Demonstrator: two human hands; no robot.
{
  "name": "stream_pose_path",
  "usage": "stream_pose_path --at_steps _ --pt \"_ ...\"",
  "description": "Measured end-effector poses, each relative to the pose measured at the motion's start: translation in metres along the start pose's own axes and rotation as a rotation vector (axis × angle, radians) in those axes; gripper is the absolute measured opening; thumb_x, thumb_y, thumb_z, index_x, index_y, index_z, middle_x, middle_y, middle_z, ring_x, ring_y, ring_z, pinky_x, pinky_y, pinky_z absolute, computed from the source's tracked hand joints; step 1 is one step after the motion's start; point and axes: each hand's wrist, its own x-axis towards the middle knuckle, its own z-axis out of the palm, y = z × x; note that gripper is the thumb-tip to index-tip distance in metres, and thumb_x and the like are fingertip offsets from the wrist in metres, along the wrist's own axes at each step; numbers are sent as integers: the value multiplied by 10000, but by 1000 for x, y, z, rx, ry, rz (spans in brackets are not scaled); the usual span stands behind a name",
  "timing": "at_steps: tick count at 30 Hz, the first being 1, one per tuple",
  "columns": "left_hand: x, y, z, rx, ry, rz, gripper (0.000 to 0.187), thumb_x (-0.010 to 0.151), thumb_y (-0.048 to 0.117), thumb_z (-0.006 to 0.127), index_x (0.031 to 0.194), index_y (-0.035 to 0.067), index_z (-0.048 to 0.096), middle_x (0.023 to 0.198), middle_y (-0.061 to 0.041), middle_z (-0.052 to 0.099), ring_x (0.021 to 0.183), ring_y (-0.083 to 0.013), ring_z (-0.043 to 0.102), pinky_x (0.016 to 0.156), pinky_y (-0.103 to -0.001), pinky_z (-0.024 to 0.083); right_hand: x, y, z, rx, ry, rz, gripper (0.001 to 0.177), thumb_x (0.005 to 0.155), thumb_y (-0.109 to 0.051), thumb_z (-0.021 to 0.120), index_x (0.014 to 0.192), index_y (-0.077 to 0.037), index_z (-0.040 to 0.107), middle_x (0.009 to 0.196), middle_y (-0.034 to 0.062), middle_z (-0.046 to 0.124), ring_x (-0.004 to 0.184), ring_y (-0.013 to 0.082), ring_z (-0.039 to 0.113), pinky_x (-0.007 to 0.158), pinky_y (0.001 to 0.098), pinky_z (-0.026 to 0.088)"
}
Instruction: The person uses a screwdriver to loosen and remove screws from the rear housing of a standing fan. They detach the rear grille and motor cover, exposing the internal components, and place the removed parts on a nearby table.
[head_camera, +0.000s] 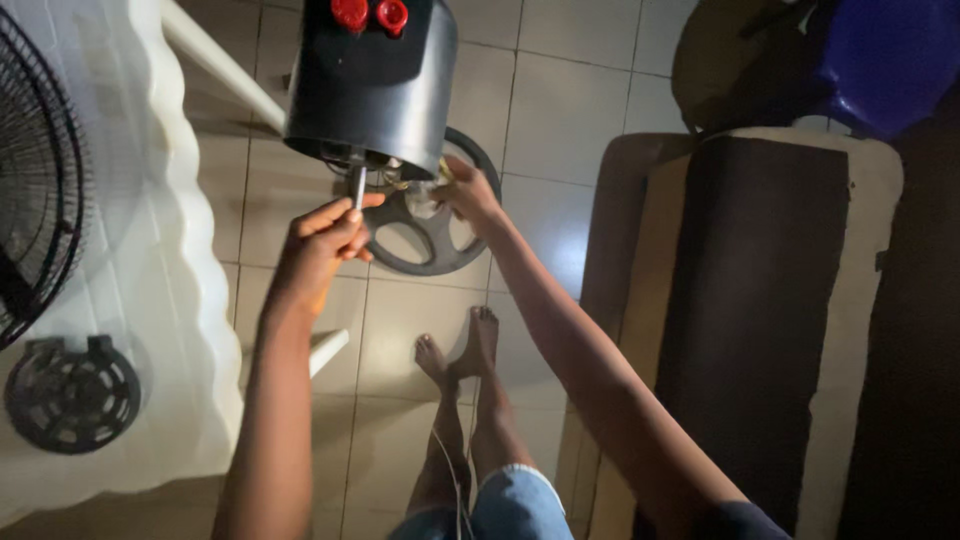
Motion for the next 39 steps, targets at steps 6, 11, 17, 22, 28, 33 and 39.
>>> stream_pose_path --at_steps 6,11,17,22,28,33,39 --pt "7 14 -4 -4 6 19 325 1054 217 553 1229 1 721 696 48 442 651 -67 399 681 -260 450 94 35 22 -77 -398 -257 426 799 -45 864 1176 -45 666 963 76 752 761 113 742 620 271 622" --pt "10 -13 19 -164 153 101 333 1050 235 596 1241 -3 728 714 47 420 674 -72 421 681 -266 447 99 61 27 -358 -84 -556 482 802 -76 850 1248 -37 671 1094 146 755 890 233 718 737 379 607" --pt "45 -37 99 -477 244 192 387 1009 348 623 1231 42 707 901 -74 702 807 -156 748 780 -355 637 93 89 32 -501 107 -599 456 818 -105 833 1230 -39 648 1108 153 740 924 249 697 767 393 588" --pt "60 -34 128 -673 267 307 422 1034 341 647 1273 -6 635 965 -160 748 847 -201 738 832 -349 635 85 112 23 -488 177 -551 370 857 -134 792 1184 -40 647 1067 147 731 893 239 681 744 387 575" --pt "50 -35 130 -658 260 291 421 1038 338 625 1288 -1 628 1080 -152 765 987 -216 745 937 -357 578 82 116 15 -469 238 -513 277 903 -169 744 1129 -41 645 1019 140 720 857 228 662 717 380 559" --pt "38 -34 131 -577 269 252 450 1043 374 596 1300 5 609 1082 -142 778 1027 -222 740 934 -365 532 69 106 19 -465 268 -476 218 942 -198 703 1083 -42 644 978 134 711 827 219 647 694 374 545" --pt "39 -92 128 -765 290 254 603 1068 528 445 1289 -7 617 1112 -141 761 1038 -217 734 923 -361 557 75 106 31 -421 294 -437 195 988 -232 654 1028 -42 643 929 127 700 790 207 628 667 367 529"
